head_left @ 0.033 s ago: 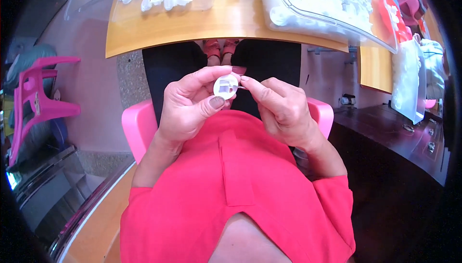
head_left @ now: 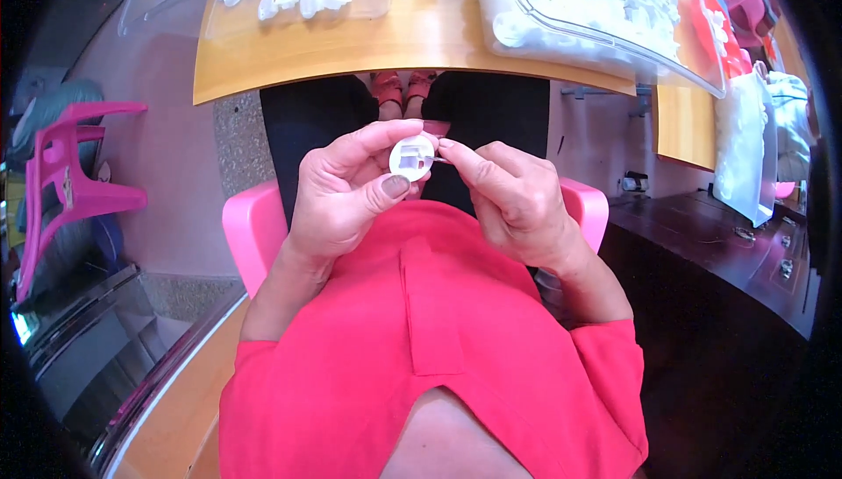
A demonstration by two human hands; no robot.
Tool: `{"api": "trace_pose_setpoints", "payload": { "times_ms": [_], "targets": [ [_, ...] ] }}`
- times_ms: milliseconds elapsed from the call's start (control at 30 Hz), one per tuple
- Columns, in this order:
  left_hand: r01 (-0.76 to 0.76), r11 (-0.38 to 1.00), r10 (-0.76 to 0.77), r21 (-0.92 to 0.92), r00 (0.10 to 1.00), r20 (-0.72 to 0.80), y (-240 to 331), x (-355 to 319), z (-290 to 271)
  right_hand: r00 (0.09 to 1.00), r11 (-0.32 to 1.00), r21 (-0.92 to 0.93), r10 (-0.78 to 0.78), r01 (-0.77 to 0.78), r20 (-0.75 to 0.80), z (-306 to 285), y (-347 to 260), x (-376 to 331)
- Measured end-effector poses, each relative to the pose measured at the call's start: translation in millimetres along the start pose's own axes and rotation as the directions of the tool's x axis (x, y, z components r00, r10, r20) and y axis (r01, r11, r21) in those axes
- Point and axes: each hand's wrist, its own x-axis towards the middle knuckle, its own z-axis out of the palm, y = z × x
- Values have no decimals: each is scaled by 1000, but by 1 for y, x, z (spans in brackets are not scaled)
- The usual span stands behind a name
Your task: The person sits at a work table with trays of plastic pieces. The person then picks up the plastic pieces one by one and inserts small components into them using a slender pointed tool.
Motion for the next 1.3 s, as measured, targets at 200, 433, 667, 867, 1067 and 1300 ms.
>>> {"api": "trace_pose_setpoints", "payload": {
  "times_ms": [200,433,667,867,1067,1300],
  "targets": [
    [1,999,0,47,1000,-7,0,-2,1,999,1000,-14,4,-3,41,-3,-4,0],
    [-23,987,19,160,999,29,1,-6,5,998,999,-34,-11,13,58,-3,-6,-1],
    [-20,987,11,162,998,56,1,-12,1,995,998,60,25,-31,101,-1,-9,-4],
    [3,989,-11,146,998,56,-1,-18,-3,992,991,120,39,-54,118,6,-9,-8],
    [-8,985,-2,174,998,58,-4,-19,-8,987,967,222,98,-124,124,15,-8,-10],
    [69,997,-71,41,997,39,-12,-17,-14,977,969,156,174,-192,122,11,-15,-8]
  ]
}}
